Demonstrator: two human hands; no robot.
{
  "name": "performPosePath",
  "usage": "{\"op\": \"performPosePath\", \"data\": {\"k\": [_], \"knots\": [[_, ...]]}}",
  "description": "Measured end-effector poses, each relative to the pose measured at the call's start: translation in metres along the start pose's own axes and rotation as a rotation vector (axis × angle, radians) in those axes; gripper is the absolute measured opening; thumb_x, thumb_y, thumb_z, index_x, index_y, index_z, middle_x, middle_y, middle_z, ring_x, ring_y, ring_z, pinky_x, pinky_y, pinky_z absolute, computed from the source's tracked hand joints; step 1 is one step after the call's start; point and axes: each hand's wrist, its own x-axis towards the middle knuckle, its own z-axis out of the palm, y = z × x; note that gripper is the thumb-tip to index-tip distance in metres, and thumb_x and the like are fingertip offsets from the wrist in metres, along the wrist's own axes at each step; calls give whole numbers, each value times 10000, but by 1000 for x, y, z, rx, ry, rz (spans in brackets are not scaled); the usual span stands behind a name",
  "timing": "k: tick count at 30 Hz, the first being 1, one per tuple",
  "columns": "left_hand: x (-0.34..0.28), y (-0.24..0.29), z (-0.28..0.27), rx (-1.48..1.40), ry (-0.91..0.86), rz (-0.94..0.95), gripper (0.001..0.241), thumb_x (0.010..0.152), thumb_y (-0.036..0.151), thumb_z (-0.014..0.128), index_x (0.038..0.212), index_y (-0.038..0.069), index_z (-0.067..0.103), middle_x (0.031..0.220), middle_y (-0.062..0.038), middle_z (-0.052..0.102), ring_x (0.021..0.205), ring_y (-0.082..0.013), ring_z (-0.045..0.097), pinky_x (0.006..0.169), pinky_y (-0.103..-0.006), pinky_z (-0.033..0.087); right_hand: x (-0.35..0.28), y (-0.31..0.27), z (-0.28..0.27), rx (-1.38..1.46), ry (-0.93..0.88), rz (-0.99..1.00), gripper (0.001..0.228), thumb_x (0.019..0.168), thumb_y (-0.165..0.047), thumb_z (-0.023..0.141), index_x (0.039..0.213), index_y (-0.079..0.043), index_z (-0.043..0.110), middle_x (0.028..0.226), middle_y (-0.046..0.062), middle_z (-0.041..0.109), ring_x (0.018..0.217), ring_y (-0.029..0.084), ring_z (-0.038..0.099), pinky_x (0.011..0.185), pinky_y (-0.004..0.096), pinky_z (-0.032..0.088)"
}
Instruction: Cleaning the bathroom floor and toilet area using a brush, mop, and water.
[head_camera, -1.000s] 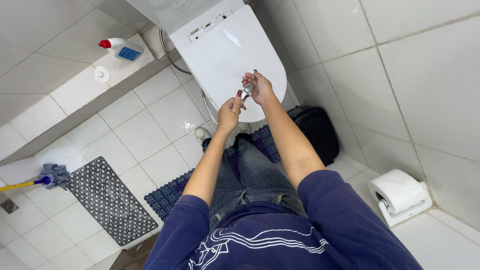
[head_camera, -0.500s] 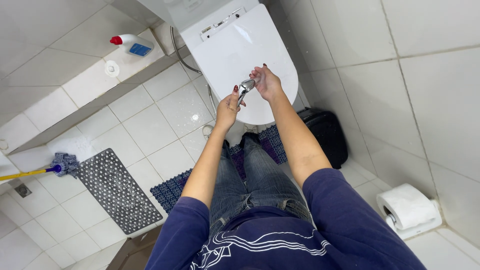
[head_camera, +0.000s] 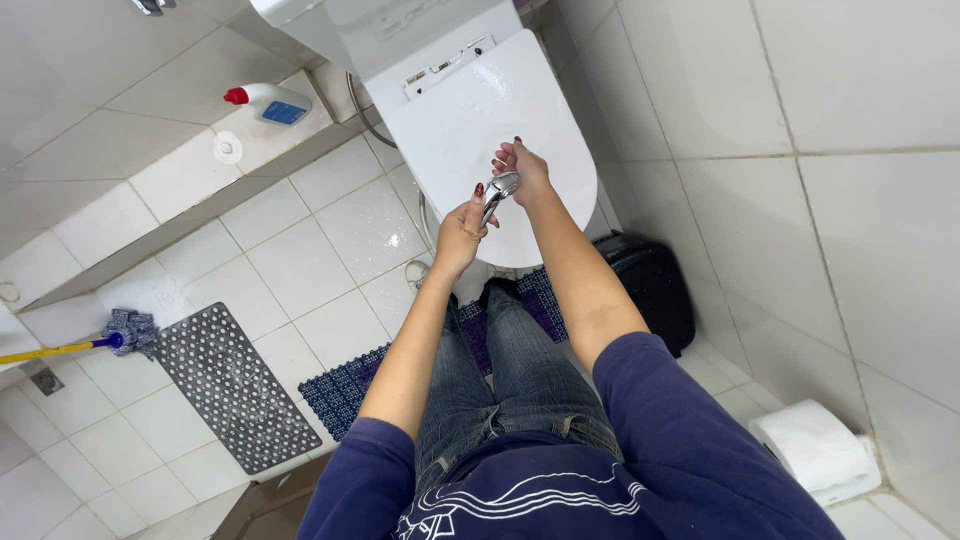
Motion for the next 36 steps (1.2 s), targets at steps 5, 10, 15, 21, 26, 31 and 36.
{"op": "performPosePath", "data": {"k": [5,10,15,21,26,31,36], "knots": [[3,9,2,29,27,-35,657,997,639,471,901,32,704,749,-13,659,589,-60,437,550,-221,375,-7,-12,15,-57,-80,26,318,1057,-298,509,1078,-24,669,967,111,709,793,230,684,677,360,579],[13,-14,-4,11,99,-55,684,1016,639,466,866,11,692,727,-18,630,579,-63,434,539,-227,361,-3,-13,9,-137,-126,-22,296,1059,-273,507,1104,-30,670,996,111,715,832,229,700,706,354,602],[22,-17,-4,-11,158,-44,682,1006,642,455,867,16,686,727,-18,669,569,-55,448,530,-218,374,-5,-10,4,-231,-81,-66,268,1055,-248,523,1123,-48,689,1028,94,730,873,184,714,730,333,610],[17,9,9,-15,145,-67,651,998,625,467,909,24,701,766,-23,659,580,-62,452,519,-224,363,-31,-15,15,-307,-34,-70,286,1059,-274,505,1090,-63,694,994,90,742,837,185,704,702,332,594],[34,-26,16,-7,148,70,613,1032,598,473,1039,3,621,799,-26,619,668,-77,509,601,-222,436,-73,-16,19,-271,-208,-174,276,1041,-235,498,1150,-57,680,1031,94,752,884,163,710,756,332,577],[39,-42,20,-17,169,4,631,1046,611,407,1254,16,416,802,-45,566,700,-103,509,615,-248,443,-163,-2,11,-121,-309,-233,505,1074,-430,380,1230,-12,618,988,70,718,851,139,674,782,281,552],[4,-16,23,-110,69,7,718,1039,687,223,1404,73,304,1028,-85,571,797,-109,532,670,-267,480,-209,16,13,-260,-387,-396,531,1008,-481,434,1280,-57,602,924,-4,658,757,80,559,684,215,467]]}}
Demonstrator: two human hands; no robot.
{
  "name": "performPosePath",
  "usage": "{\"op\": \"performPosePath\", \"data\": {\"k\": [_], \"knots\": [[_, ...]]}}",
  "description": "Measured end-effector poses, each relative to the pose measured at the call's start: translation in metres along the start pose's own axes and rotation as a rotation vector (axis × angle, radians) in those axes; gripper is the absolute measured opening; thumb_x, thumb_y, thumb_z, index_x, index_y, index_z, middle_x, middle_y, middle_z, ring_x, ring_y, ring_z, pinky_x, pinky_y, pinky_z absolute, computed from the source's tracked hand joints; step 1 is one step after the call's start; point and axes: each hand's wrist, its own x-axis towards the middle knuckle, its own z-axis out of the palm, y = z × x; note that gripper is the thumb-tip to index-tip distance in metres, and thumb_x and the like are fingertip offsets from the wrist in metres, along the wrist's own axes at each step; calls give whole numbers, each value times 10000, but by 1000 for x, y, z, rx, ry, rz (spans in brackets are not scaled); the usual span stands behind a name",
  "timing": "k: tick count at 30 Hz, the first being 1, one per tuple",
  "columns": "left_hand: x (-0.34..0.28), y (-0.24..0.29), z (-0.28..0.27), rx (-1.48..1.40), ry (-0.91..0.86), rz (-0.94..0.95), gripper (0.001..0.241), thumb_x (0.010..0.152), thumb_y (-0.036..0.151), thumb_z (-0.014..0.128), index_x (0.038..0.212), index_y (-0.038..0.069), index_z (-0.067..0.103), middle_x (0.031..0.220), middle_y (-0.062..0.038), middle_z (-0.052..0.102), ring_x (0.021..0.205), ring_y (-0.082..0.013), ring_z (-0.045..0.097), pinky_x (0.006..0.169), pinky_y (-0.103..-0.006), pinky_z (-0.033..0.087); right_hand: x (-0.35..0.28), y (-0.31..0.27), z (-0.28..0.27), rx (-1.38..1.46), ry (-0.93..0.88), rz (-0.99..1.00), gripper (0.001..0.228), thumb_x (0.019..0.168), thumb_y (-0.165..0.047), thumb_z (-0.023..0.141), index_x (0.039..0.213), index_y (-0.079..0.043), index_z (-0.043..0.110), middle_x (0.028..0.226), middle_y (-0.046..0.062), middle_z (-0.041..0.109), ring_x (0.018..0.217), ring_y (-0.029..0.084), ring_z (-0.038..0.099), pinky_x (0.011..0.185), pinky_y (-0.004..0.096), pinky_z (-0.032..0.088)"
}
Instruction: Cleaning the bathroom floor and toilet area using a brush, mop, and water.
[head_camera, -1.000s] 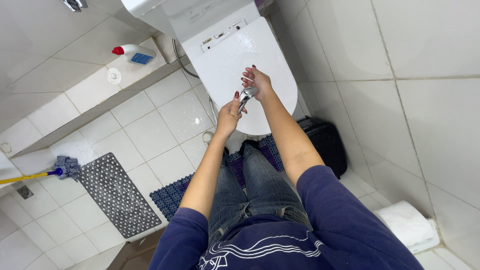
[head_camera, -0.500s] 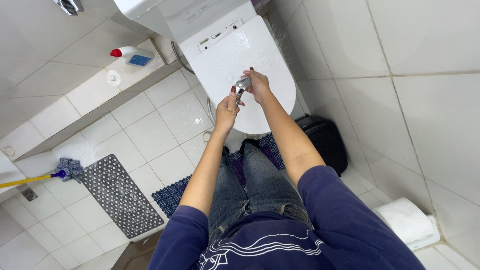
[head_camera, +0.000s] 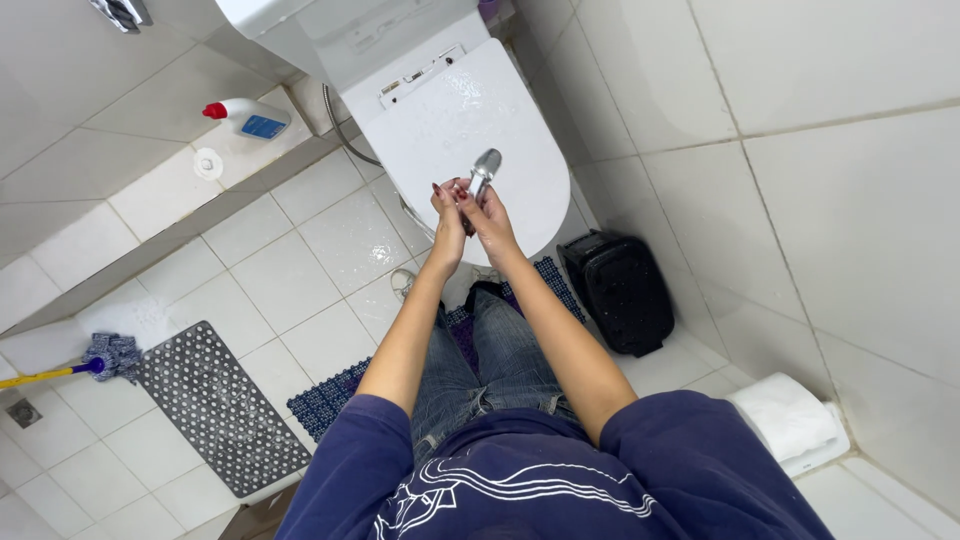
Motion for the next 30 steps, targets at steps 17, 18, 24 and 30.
{"op": "performPosePath", "data": {"k": [17,18,24,30], "knots": [[-35,14,-120,-323,-92,-185,937,962,747,126,1516,29,362,1429,-177,551,1330,-302,525,1116,-452,427,-49,4,87,-652,-295,-285,396,976,-294,687,1226,-24,542,1015,70,696,911,129,655,809,293,540],[-32,20,-131,-324,-86,-181,937,962,747,126,1516,29,362,1429,-177,551,1330,-302,525,1116,-452,427,-53,4,92,-652,-302,-286,396,976,-294,687,1226,-24,542,1015,70,696,911,129,655,809,293,540],[-8,32,-181,-520,-215,-147,871,999,673,231,1445,-34,472,1434,-234,573,1342,-336,574,1161,-454,440,-69,12,119,-820,-660,-49,423,976,-368,692,1195,-31,562,892,54,648,802,132,574,729,303,494],[-13,46,-205,-717,-333,-272,836,1030,614,309,1416,-106,487,1463,-256,549,1364,-373,558,1168,-445,461,-66,24,147,-936,-921,-5,421,959,-418,704,1099,-30,619,879,42,650,786,135,584,715,303,495]]}}
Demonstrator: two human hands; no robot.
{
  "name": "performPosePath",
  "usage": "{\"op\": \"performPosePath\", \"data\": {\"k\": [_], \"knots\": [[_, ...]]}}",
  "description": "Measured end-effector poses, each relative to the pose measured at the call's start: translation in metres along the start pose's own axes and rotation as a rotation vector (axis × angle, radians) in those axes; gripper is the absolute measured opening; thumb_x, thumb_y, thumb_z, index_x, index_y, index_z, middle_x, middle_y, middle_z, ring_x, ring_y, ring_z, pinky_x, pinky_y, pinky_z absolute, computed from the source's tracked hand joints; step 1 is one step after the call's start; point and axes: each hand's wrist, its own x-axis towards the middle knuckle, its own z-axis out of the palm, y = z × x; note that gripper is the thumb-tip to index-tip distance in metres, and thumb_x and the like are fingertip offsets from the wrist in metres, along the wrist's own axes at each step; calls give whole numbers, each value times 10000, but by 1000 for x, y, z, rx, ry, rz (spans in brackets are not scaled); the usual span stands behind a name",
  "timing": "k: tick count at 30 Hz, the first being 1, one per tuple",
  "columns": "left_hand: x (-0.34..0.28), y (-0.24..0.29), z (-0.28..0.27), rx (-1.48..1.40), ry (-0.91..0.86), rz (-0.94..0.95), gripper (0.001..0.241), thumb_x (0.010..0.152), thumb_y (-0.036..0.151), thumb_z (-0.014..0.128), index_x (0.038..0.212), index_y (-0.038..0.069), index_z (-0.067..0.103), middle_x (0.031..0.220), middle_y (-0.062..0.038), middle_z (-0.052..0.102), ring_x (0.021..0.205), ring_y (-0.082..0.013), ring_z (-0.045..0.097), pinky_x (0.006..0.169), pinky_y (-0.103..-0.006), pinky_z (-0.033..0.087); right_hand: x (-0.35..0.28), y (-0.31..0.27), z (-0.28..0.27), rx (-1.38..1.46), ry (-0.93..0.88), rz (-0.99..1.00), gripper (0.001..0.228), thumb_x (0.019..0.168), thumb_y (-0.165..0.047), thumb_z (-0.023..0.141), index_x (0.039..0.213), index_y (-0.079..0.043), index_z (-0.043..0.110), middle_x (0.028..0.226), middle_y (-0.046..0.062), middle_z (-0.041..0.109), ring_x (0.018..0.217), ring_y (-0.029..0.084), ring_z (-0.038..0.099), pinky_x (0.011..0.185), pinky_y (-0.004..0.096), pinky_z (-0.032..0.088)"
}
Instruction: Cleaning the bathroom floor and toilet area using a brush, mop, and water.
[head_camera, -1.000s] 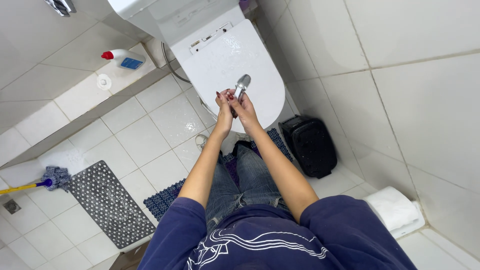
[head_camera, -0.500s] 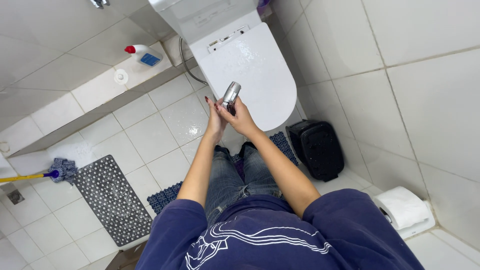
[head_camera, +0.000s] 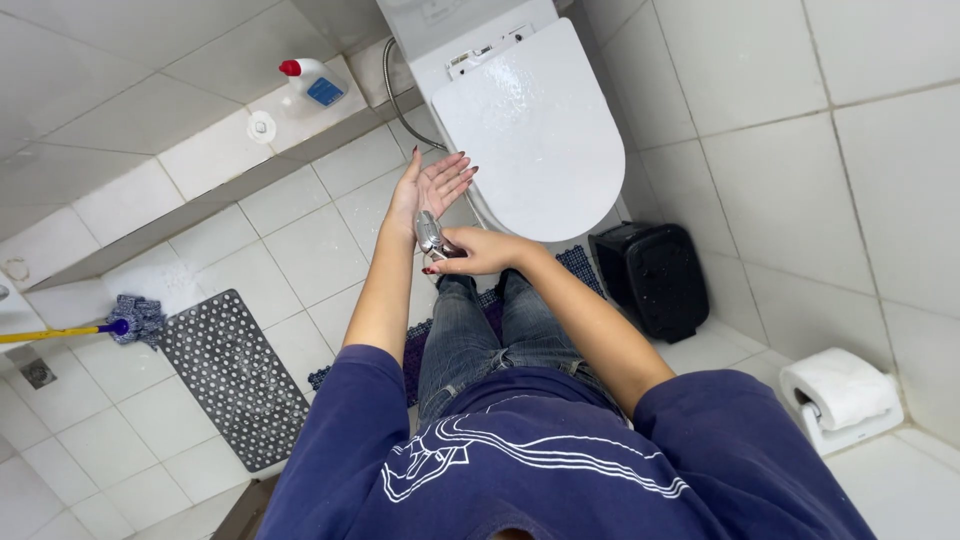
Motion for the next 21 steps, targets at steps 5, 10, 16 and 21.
{"op": "performPosePath", "data": {"k": [5,10,16,21], "knots": [[3,3,-51,-54,-25,-50,681,1039,520,463,1363,-73,548,1269,-187,656,1203,-308,645,1068,-404,529,20,-6,3,242,-189,138,400,959,-425,698,1022,-38,614,765,2,607,664,99,551,580,268,455],[6,13,-88,-85,-18,-76,457,1041,455,572,1169,19,611,987,-78,668,929,-224,663,857,-336,562,38,-13,8,358,-235,188,381,949,-436,699,980,-65,619,667,-31,552,570,76,516,504,250,419],[8,25,-116,-36,-20,-62,260,1062,345,590,1060,86,611,882,-31,643,822,-179,635,729,-287,543,56,-11,10,416,-200,180,381,935,-447,708,950,-81,605,661,-44,543,569,73,516,505,250,430],[21,29,-126,112,109,3,211,1014,210,588,1151,58,637,949,-21,696,796,-138,624,697,-243,544,67,-11,10,455,-181,184,382,936,-450,707,943,-85,596,660,-45,542,574,75,522,508,250,440]]}}
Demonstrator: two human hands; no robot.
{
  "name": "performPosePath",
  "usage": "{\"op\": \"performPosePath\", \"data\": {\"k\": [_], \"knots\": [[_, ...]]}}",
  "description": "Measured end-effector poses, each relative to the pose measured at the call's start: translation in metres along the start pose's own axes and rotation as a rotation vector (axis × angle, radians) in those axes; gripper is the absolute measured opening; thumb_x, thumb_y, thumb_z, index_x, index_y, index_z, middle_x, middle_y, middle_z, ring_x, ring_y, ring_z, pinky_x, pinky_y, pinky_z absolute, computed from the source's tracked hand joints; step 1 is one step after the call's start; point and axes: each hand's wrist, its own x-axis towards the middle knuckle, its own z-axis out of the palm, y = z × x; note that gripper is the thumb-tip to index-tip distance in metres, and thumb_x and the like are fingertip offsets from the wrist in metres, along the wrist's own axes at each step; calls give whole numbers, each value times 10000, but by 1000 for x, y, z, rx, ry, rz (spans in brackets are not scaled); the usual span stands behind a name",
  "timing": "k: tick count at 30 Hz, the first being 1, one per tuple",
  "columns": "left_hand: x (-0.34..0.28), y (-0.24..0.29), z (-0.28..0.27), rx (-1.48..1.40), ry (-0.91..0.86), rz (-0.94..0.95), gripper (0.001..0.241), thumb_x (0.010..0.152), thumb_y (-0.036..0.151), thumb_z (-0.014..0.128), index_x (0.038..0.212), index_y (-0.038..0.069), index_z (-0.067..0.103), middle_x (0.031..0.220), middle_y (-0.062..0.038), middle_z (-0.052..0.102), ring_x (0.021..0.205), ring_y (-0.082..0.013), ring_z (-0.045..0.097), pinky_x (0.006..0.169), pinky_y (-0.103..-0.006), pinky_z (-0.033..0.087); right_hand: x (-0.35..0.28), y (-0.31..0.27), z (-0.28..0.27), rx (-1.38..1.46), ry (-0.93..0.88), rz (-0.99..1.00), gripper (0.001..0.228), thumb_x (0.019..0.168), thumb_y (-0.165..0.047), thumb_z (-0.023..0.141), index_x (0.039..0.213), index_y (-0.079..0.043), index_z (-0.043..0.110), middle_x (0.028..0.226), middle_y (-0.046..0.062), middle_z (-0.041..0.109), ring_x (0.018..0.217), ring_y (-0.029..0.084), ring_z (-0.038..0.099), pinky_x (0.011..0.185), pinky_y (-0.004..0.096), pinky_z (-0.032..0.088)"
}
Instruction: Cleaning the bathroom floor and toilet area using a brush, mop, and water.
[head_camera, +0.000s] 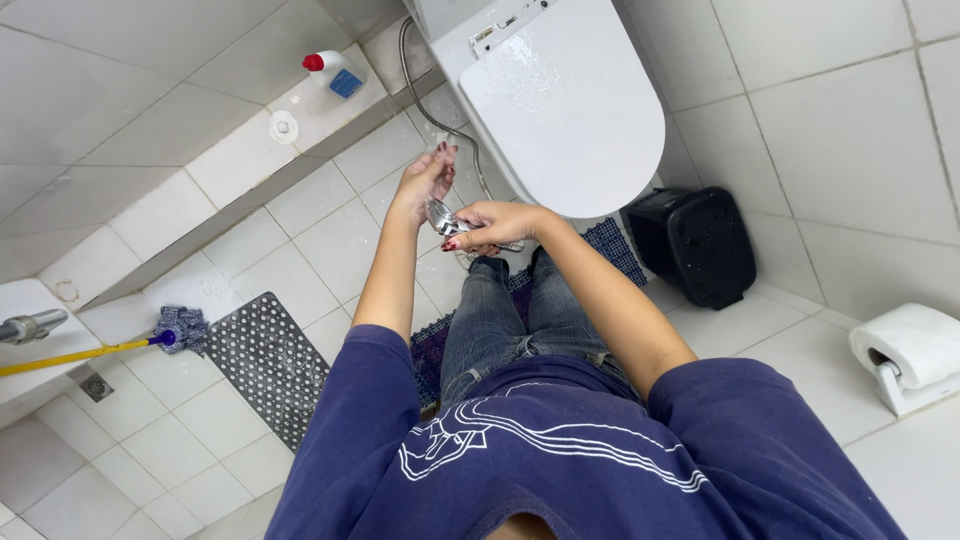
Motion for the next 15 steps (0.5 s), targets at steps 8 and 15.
{"op": "performPosePath", "data": {"k": [8,15], "knots": [[20,7,0,291,272,23,446,1079,348,519,1201,-40,702,971,-75,708,748,-140,652,643,-247,519,10,3,-4,-38,106,-5,390,952,-463,693,913,-91,582,626,-33,536,518,86,500,475,251,412],[72,-17,-29,256,255,131,324,1034,212,575,1274,-2,615,1248,-164,673,1075,-283,689,906,-335,592,4,16,-16,-224,403,-103,375,920,-451,720,992,-89,651,695,-32,601,588,75,529,524,250,421]]}}
